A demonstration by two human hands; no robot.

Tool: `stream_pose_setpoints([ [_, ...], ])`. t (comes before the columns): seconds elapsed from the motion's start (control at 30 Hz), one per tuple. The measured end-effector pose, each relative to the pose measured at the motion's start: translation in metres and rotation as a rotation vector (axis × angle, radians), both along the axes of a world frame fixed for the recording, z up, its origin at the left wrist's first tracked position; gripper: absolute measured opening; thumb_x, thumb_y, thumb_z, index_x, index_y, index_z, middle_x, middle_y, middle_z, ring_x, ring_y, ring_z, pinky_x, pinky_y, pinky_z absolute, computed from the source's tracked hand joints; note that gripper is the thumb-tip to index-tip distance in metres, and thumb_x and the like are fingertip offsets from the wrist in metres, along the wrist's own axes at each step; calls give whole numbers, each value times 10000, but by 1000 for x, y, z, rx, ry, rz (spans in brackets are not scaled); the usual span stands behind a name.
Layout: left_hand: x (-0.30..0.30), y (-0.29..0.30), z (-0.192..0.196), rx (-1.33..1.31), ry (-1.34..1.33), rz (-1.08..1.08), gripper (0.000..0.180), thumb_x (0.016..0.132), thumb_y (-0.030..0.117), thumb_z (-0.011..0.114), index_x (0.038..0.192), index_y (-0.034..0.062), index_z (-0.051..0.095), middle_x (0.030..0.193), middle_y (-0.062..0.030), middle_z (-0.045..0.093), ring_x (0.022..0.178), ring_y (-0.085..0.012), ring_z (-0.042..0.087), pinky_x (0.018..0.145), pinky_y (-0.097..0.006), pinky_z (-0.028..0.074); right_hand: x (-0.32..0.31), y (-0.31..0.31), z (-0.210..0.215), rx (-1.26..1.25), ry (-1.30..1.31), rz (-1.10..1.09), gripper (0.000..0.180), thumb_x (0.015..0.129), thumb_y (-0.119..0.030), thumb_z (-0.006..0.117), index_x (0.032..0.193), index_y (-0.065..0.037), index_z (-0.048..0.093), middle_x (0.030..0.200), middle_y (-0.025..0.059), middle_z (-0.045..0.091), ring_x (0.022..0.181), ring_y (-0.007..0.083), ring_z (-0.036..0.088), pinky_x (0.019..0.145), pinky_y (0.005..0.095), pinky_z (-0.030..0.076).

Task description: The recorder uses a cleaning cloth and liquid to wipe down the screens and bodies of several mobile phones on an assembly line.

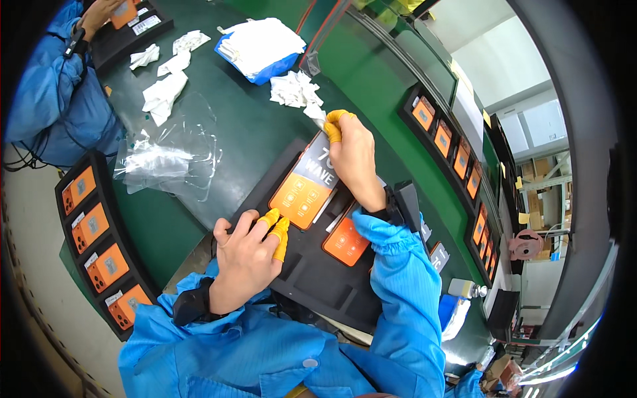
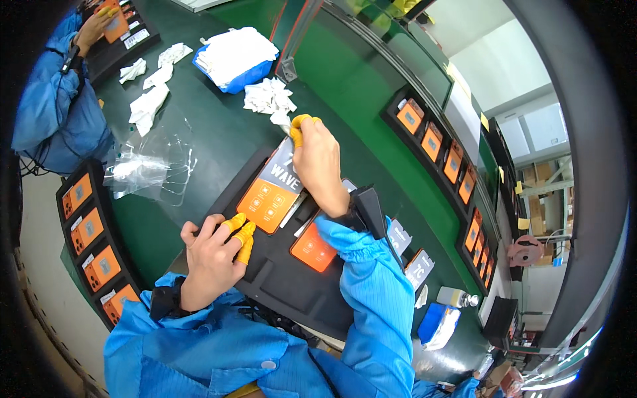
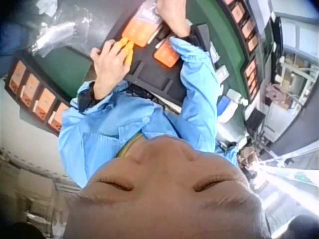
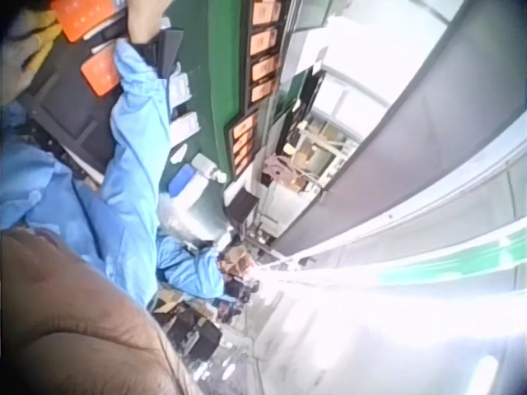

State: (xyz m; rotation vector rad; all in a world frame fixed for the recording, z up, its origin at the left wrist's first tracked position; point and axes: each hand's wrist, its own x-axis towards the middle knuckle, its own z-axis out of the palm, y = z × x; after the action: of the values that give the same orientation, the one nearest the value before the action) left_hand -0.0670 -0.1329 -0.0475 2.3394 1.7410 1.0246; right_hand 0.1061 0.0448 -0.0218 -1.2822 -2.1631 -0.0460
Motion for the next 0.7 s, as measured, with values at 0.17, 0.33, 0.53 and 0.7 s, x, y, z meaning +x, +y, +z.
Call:
stream_pose_setpoints([
  [0.17, 1, -1, 0, 5, 1, 5, 177, 693, 154, 712, 861, 98, 715, 964, 0, 640, 984, -177, 555, 855, -424, 250, -9, -21, -1, 37, -36, 17, 261, 716, 62, 581, 964, -21, 579, 839, 163, 574, 781, 359, 590, 689, 440, 485],
  [0.33, -1, 3, -4, 48, -36, 0, 176, 682, 140, 713, 848, 83, 704, 900, -7, 646, 930, -181, 576, 828, -409, 280, -28, -82, -12, -87, 6, 228, 275, 726, 26, 609, 991, -48, 605, 801, 124, 559, 765, 315, 585, 654, 411, 488],
  [0.53, -6, 2, -8, 113, -78, 21, 173, 624, 109, 722, 782, 55, 677, 780, -40, 622, 870, -205, 599, 813, -416, 299, -19, -98, -9, -206, -79, 462, 200, 727, -28, 618, 926, -44, 626, 734, 85, 520, 743, 261, 565, 641, 371, 487],
  [0.7, -6, 2, -6, 124, -76, 10, 161, 623, 95, 715, 767, 42, 666, 769, -52, 616, 867, -219, 599, 816, -413, 309, -4, -109, 0, -227, -179, 502, 172, 739, -65, 614, 909, -47, 629, 719, 72, 511, 733, 236, 563, 621, 355, 483],
])
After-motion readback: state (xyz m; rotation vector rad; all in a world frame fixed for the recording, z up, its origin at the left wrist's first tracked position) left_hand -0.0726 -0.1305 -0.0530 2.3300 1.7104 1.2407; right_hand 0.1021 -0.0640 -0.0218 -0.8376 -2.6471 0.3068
